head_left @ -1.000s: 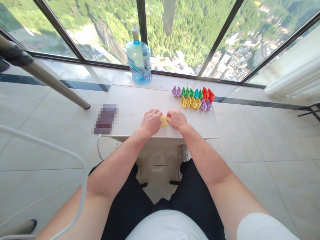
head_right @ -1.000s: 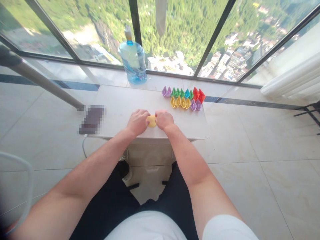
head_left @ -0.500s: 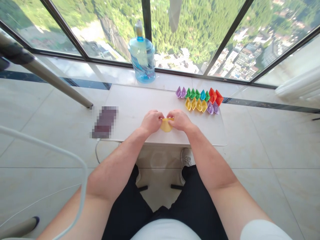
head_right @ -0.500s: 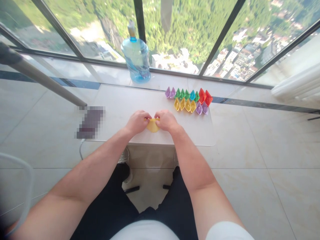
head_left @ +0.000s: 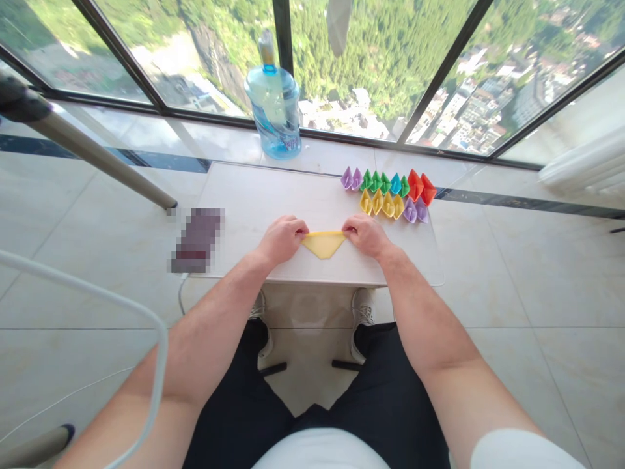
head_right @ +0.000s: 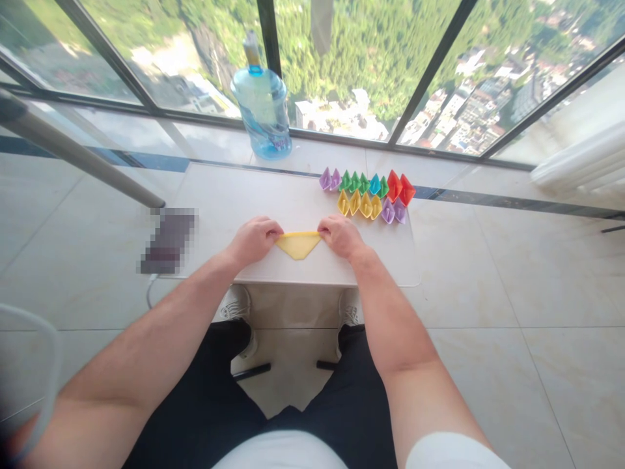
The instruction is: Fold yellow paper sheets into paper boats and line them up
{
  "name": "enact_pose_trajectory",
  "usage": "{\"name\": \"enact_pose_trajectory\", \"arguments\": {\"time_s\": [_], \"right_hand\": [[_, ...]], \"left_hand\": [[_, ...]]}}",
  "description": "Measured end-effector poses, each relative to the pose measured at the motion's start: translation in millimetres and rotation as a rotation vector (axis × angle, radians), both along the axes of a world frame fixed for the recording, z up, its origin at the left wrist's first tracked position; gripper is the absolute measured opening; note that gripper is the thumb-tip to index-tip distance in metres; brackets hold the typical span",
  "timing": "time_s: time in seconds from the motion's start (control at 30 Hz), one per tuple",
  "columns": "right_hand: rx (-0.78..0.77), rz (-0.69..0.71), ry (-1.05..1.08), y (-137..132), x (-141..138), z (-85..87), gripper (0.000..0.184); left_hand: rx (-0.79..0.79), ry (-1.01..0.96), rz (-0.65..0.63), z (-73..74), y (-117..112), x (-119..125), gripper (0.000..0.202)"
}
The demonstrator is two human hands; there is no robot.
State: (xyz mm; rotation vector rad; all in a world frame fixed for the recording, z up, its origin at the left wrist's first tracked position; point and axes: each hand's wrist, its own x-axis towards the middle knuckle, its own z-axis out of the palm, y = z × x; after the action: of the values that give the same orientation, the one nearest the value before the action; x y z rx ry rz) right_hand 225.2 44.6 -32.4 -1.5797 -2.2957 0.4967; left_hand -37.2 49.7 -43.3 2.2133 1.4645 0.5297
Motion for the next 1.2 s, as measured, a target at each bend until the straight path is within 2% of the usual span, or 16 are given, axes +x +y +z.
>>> {"name": "enact_pose_trajectory", "arguments": {"time_s": [0.13, 0.27, 0.4, 0.5, 0.63, 0.87, 1.2], "right_hand": [[0.023, 0.01, 0.011, -3.0, 4.3, -0.2, 0.016], [0.038, 0.022, 0.0, -2.8, -10.9, 1.9, 0.015], [0.003, 0.096, -0.007, -1.3, -29.1, 1.7, 0.019], [0.009, 0.112, 0.004, -1.8, -33.6, -1.3, 0.02], [0.06, 0.103, 0.031, -3.4, -30.7, -7.2, 0.019], [0.186, 0.158, 0.049, -6.7, -23.2, -14.6, 0.014], [0.299, 0.266, -0.095, -22.0, -14.5, -18.6, 0.024]], "left_hand": [[0.024, -0.016, -0.028, -1.5, -0.5, -3.2, 0.026], [0.054, -0.008, -0.042, -2.1, -1.2, -0.1, 0.026], [0.063, -0.001, -0.048, -1.7, -2.7, 1.8, 0.027], [0.056, 0.005, -0.051, -2.6, -4.1, 1.2, 0.027], [0.085, 0.008, -0.1, -6.4, -5.4, 1.5, 0.035], [0.206, -0.015, -0.171, -12.4, -8.8, 2.3, 0.025], [0.31, 0.026, -0.212, -11.0, -15.2, 4.0, 0.023]]}}
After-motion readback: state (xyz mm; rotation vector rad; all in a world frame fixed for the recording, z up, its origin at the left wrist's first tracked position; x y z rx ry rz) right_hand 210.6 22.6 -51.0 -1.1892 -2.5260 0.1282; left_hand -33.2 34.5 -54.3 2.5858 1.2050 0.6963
